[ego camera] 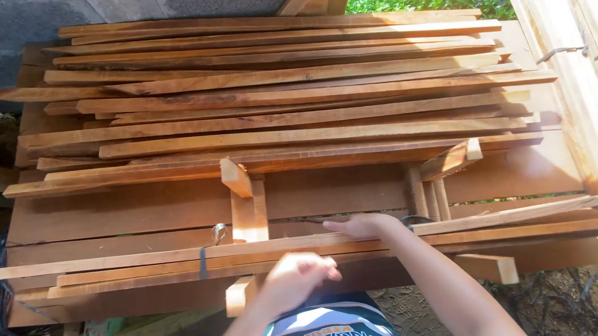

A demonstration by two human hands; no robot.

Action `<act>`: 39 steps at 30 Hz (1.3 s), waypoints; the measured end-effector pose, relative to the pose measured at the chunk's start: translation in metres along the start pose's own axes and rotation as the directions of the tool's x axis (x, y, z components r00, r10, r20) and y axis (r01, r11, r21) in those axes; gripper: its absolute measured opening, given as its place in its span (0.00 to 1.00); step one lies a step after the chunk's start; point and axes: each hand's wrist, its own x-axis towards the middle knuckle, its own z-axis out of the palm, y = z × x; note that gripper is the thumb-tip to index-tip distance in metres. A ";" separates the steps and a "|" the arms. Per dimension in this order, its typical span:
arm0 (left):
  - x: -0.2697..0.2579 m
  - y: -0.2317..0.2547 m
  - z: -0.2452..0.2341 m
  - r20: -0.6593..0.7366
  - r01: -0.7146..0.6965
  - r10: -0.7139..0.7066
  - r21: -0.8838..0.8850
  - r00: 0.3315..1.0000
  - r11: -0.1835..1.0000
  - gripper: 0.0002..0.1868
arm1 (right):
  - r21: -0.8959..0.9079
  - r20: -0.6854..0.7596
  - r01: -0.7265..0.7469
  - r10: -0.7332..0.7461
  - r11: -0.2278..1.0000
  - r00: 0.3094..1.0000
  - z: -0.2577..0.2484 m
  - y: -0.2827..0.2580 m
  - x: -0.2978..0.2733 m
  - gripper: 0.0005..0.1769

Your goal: Bundling long wood planks together using plastic straps.

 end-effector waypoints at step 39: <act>0.093 -0.095 0.076 0.141 0.653 -0.641 -0.249 0.755 0.715 0.37 | -0.222 -0.801 0.459 -0.429 0.860 0.417 0.016 0.051 0.043 0.20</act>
